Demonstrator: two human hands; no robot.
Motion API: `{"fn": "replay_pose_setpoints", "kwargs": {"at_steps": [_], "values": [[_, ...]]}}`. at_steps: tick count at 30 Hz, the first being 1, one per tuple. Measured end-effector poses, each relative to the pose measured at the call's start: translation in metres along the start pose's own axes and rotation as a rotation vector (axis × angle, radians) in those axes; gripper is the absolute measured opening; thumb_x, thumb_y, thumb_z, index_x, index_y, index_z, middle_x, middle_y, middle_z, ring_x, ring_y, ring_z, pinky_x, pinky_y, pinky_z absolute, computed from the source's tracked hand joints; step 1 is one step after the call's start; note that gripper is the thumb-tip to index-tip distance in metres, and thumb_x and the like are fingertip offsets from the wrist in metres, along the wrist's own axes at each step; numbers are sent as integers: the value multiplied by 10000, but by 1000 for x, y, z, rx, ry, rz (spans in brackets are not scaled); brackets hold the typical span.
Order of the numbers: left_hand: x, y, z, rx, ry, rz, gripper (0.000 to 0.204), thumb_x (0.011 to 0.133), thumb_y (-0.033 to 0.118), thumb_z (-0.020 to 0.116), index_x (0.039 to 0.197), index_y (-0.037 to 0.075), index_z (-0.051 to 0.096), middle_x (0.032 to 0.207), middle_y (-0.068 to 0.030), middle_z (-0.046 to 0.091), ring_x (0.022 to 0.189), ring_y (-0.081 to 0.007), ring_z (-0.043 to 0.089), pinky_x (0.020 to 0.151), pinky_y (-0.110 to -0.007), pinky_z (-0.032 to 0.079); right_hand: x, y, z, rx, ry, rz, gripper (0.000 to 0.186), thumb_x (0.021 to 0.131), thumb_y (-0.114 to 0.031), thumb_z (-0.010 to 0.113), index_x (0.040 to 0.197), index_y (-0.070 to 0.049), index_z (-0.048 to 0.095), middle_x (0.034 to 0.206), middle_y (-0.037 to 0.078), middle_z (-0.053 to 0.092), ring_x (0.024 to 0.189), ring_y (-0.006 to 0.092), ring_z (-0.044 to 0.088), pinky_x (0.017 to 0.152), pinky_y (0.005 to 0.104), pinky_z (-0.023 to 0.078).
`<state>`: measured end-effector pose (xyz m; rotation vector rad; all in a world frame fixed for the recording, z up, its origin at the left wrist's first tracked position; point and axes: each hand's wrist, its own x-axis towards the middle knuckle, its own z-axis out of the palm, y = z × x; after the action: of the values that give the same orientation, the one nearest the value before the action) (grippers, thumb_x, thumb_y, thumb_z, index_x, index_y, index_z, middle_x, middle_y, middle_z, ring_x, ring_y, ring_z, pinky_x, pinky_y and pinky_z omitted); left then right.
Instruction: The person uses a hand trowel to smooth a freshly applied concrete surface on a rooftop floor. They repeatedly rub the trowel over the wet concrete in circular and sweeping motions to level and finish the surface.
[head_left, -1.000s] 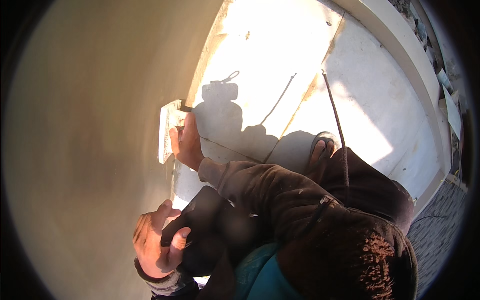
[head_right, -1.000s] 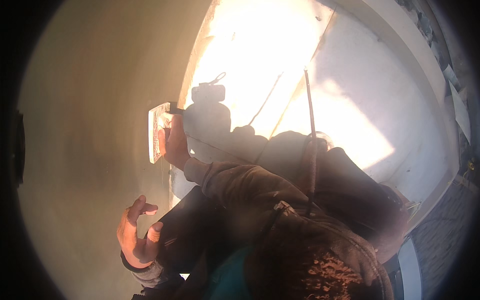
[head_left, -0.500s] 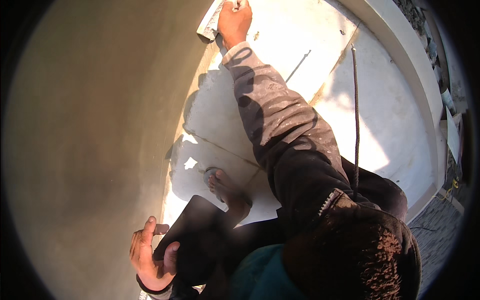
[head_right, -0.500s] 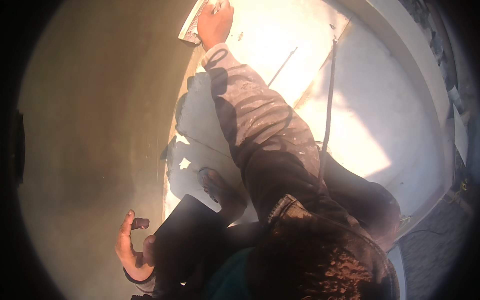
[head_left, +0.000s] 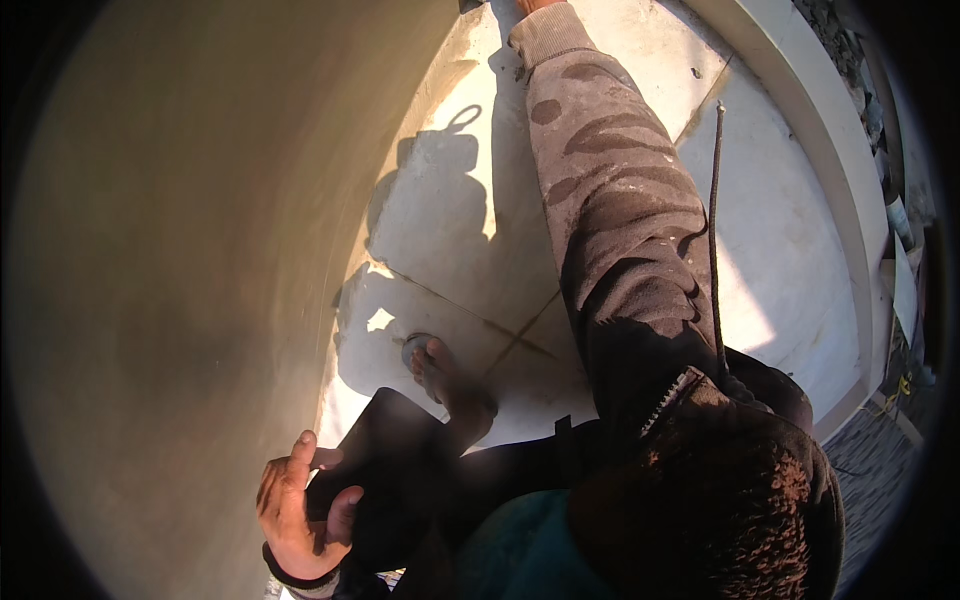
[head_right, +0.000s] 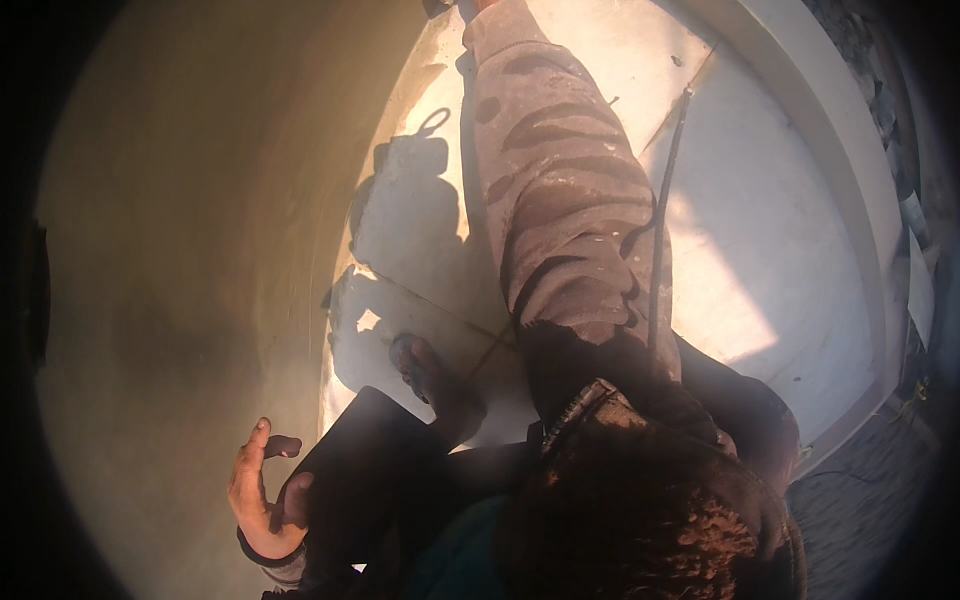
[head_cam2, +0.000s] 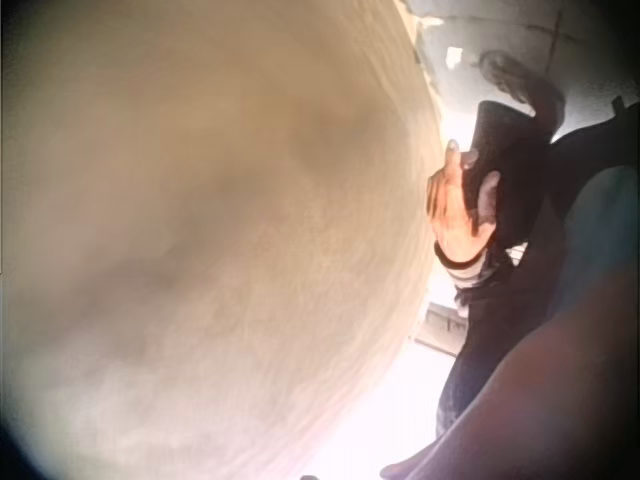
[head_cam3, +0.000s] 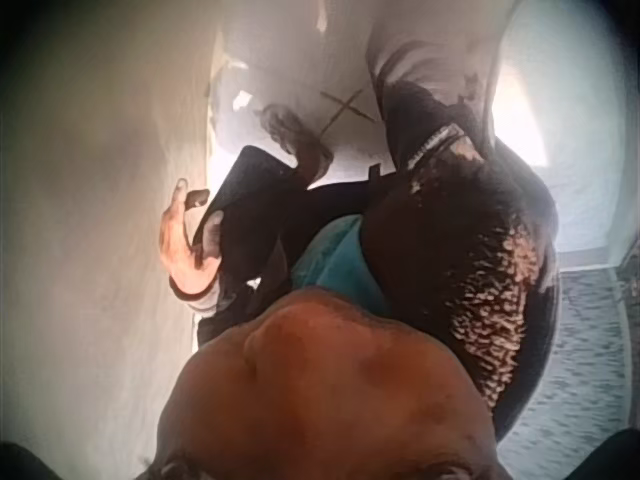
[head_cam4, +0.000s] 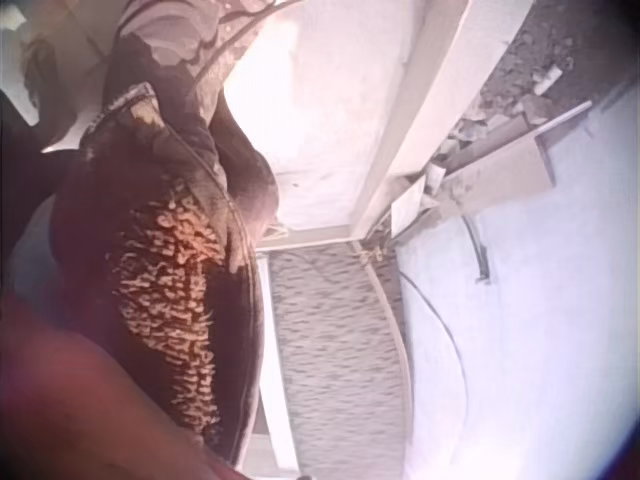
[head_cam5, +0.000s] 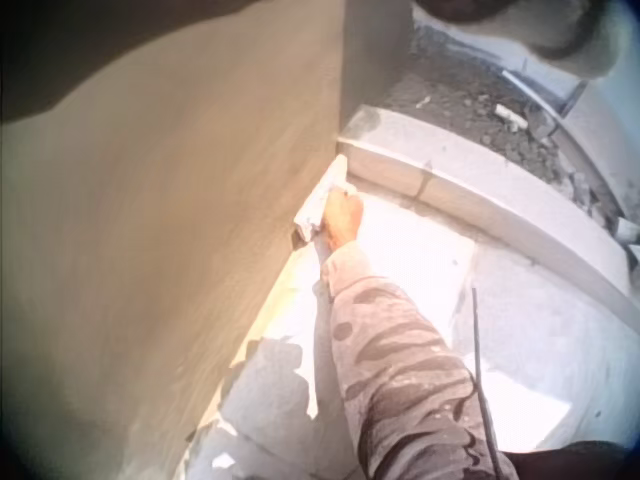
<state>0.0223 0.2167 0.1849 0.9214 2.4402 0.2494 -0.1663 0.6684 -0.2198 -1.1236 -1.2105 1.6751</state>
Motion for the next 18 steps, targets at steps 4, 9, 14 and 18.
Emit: {"fn": "replay_pose_setpoints", "kwargs": {"at_steps": [4,9,14,18], "values": [[-1,-5,-1,26,21,21,712,837,166,822,1453,-24,520,979,-151,722,827,-300,651,788,-397,515,-88,-19,14,139,38,-8,294,975,-185,542,1074,64,664,880,222,697,698,263,680,586,401,505],[18,3,6,82,-33,175,735,863,300,789,1450,-43,509,888,-131,720,789,-267,659,813,-392,523,-313,44,29,-256,-121,22,380,942,-83,564,1289,70,542,1124,199,576,932,290,604,810,379,516],[10,2,3,84,-7,153,727,871,310,791,1465,3,508,891,-126,725,789,-260,665,813,-389,520,-395,16,20,100,-224,109,478,976,-85,582,1411,72,463,1102,110,577,900,129,575,737,276,506],[4,1,0,30,12,45,712,841,244,839,1436,-10,543,963,-129,733,827,-290,657,794,-400,512,-167,-12,14,106,144,-273,249,994,-118,568,1183,42,548,890,59,582,749,113,519,700,309,473]]}}
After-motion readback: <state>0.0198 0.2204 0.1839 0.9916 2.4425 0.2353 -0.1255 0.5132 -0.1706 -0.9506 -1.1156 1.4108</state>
